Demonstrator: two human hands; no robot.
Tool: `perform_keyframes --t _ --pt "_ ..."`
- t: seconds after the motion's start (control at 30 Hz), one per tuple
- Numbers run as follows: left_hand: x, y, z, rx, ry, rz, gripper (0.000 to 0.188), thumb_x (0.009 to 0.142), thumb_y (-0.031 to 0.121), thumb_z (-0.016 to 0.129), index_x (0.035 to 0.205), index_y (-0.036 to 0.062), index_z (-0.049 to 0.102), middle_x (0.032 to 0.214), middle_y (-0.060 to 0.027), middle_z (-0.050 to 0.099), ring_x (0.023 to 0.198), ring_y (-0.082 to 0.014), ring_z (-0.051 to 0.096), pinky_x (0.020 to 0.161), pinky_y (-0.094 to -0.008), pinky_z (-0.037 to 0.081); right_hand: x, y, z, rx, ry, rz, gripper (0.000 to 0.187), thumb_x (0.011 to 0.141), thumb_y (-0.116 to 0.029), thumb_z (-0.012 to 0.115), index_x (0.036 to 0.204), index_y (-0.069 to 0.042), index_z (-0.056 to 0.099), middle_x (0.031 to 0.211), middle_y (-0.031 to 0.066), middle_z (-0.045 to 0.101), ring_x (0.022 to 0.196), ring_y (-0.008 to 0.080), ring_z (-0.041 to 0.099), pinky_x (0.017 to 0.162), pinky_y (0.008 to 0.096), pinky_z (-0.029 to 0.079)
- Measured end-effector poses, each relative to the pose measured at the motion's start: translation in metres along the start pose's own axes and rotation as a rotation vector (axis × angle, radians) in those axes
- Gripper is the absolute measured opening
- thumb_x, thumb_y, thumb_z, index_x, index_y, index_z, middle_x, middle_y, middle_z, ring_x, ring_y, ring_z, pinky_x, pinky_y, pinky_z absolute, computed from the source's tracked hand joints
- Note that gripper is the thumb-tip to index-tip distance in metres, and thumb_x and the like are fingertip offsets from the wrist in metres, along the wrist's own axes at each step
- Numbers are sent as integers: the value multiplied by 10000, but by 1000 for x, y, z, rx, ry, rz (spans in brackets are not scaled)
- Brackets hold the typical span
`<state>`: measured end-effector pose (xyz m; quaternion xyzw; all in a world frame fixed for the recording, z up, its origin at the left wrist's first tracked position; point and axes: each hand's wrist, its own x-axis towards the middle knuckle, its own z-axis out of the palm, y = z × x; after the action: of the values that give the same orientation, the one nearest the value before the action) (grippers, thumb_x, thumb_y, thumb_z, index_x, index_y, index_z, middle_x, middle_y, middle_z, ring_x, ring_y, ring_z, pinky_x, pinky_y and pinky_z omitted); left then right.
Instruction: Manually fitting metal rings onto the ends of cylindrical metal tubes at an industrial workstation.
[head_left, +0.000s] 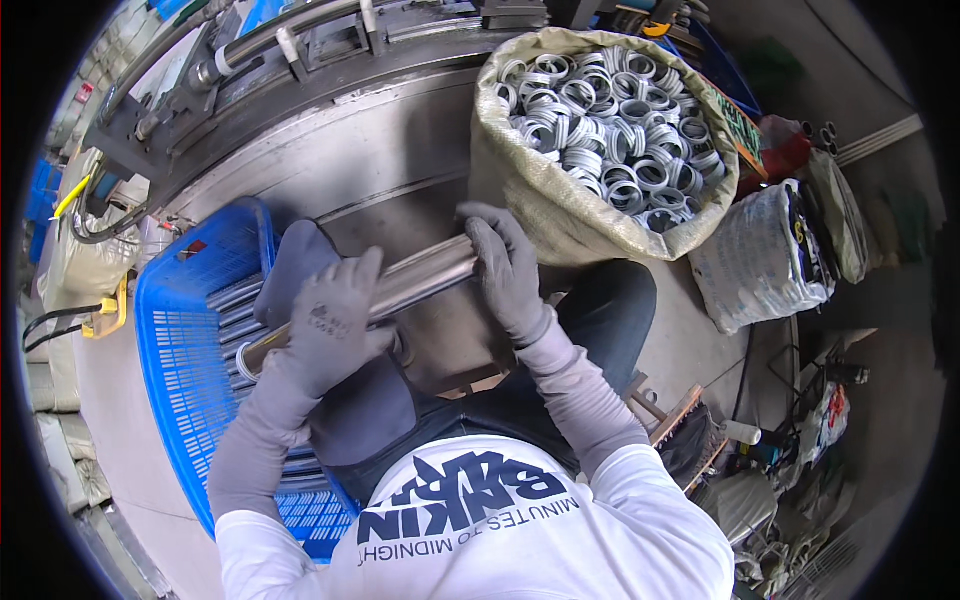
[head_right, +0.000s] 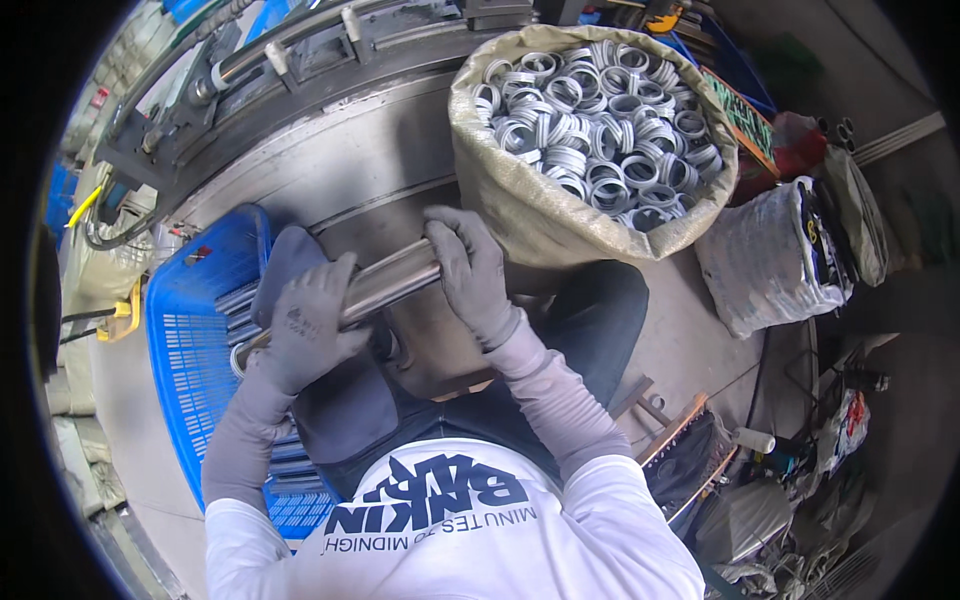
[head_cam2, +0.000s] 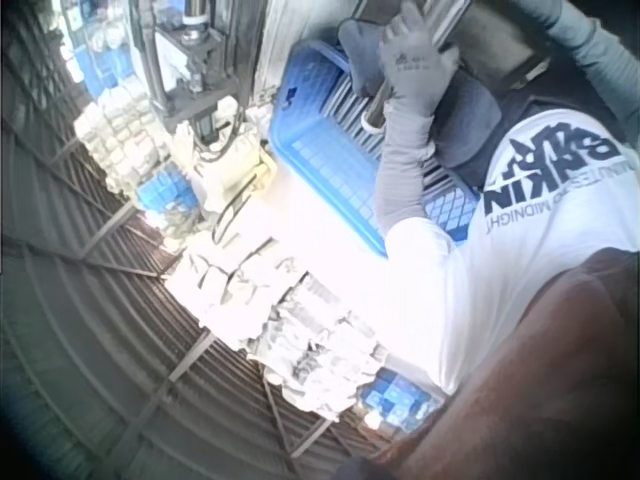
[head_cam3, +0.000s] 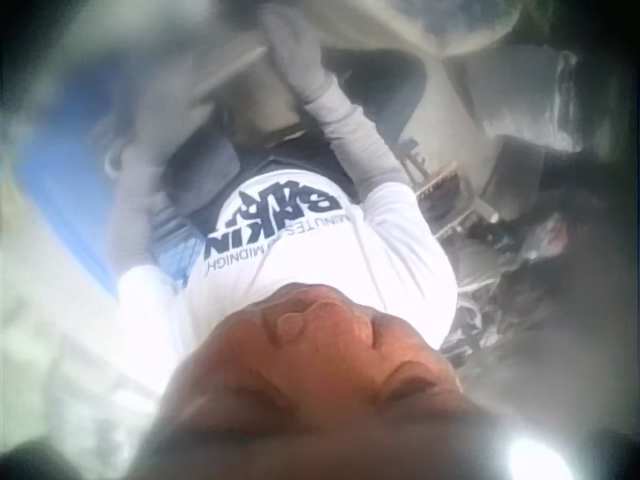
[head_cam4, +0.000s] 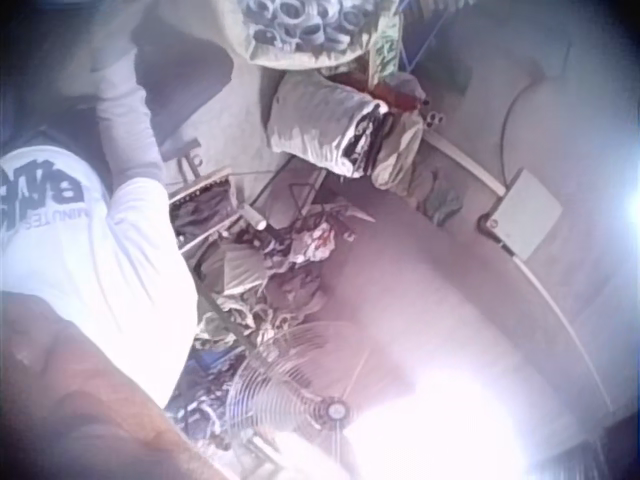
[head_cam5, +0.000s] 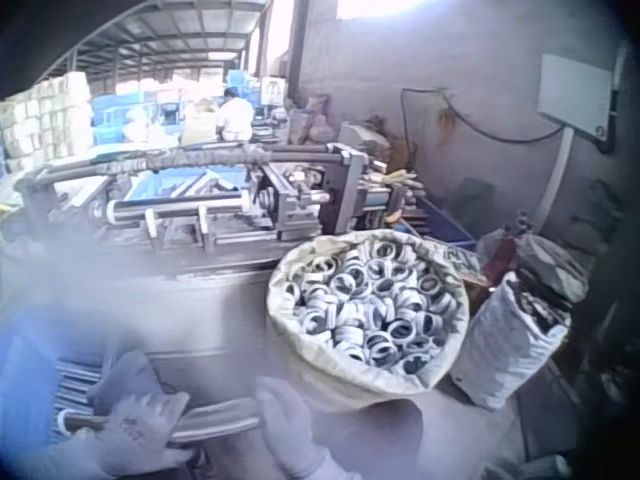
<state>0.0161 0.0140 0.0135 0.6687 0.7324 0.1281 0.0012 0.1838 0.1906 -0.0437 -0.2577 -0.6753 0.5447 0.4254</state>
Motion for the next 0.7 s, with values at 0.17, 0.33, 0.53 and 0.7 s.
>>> perform_keyframes --t 0.17,0.33,0.53,0.7 --pt "-37 -16 -6 -21 -33 -180 657 740 258 805 1322 31 599 1103 -196 659 1044 -385 648 919 -493 503 59 -39 -110 -614 56 -351 465 913 -5 759 1369 -44 679 1225 140 693 1150 236 678 971 337 564" --pt "-37 -15 2 -44 -18 -180 657 740 248 789 1324 14 599 1112 -213 648 1040 -405 632 930 -507 496 104 2 -216 -1414 -170 -151 394 888 -167 752 1280 -127 751 1156 187 706 1042 389 701 953 457 557" --pt "-36 -19 -1 -76 -70 -144 687 734 250 797 1346 12 595 1161 -206 650 1087 -400 632 961 -499 494 98 -26 -209 -1196 -320 -21 251 879 -197 748 1101 -106 821 1068 210 713 1047 407 697 946 479 552" --pt "-41 -28 -2 -114 5 -158 679 740 282 806 1329 16 598 1127 -204 668 1068 -398 646 932 -506 506 82 -56 -194 -487 -82 207 337 851 -23 814 1183 15 768 1115 107 732 851 128 682 741 289 547"
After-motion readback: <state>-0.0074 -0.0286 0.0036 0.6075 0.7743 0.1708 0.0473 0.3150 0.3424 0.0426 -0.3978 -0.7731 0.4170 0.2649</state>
